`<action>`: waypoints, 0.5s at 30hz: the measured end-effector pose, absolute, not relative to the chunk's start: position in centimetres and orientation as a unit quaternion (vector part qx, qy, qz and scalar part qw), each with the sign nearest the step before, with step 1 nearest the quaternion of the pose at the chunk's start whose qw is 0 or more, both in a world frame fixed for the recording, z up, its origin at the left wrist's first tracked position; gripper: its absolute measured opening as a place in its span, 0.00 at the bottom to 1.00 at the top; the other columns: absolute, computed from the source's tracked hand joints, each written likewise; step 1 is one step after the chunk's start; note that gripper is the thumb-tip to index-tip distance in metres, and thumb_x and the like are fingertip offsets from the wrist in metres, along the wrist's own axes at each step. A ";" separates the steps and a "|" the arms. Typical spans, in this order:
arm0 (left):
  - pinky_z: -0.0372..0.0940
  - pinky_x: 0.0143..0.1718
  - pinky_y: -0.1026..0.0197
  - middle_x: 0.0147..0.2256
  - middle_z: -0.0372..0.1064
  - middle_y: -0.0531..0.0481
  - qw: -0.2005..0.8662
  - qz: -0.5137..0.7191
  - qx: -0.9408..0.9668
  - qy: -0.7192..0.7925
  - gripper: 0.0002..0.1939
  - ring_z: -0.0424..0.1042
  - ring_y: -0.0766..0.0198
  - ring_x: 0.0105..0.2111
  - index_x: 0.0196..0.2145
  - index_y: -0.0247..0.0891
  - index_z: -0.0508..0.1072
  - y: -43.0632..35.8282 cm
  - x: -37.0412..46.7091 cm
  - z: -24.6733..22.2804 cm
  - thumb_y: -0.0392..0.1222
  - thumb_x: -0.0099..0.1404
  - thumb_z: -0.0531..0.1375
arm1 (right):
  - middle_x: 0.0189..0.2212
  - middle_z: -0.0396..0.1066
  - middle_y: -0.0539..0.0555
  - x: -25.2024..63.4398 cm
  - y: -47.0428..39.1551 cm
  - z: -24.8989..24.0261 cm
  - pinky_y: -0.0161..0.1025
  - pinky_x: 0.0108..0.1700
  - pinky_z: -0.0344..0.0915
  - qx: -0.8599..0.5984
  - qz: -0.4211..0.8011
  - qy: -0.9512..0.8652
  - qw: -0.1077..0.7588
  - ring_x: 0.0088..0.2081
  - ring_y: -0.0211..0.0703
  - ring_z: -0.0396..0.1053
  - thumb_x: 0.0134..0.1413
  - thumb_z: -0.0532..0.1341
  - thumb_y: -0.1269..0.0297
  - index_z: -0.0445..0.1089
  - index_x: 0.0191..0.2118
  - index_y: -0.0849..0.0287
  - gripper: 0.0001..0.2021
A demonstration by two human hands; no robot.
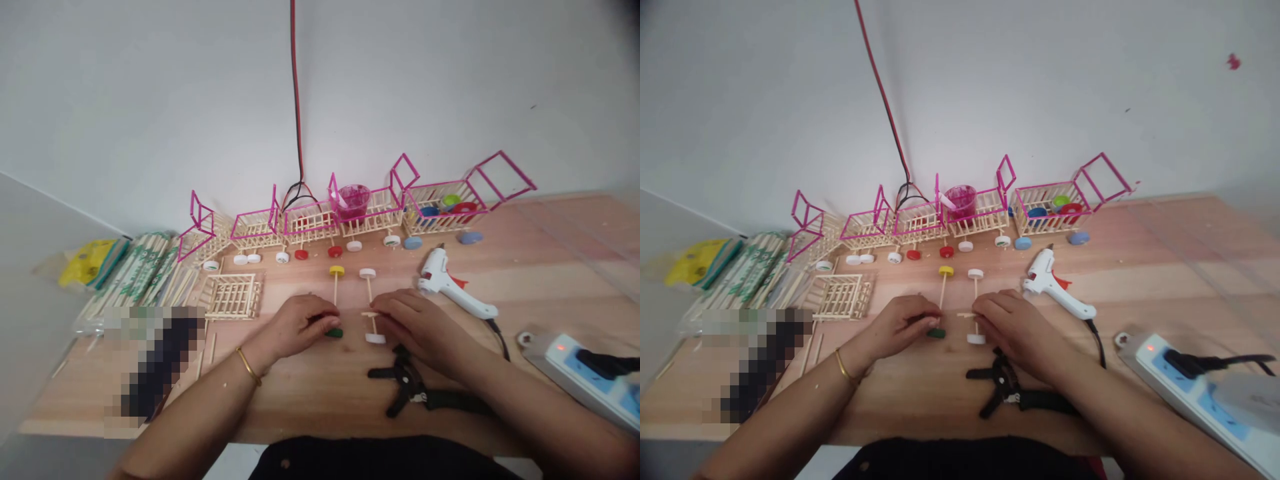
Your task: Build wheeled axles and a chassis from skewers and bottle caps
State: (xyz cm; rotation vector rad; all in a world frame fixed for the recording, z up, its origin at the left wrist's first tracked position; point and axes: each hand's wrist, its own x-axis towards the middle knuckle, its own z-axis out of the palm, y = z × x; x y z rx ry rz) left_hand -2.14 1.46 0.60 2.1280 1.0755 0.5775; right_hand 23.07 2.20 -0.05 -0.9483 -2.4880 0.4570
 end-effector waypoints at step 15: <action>0.61 0.33 0.66 0.26 0.71 0.52 0.369 0.262 0.754 0.476 0.18 0.67 0.68 0.27 0.36 0.34 0.73 1.7 -2.2 0.0 0.44 0.70 0.46 | 0.34 0.74 0.59 23.2 2.8 -0.3 0.42 0.37 0.65 -0.411 0.107 -0.873 0.240 0.35 0.47 0.71 0.63 0.46 0.66 0.68 0.42 0.61 0.13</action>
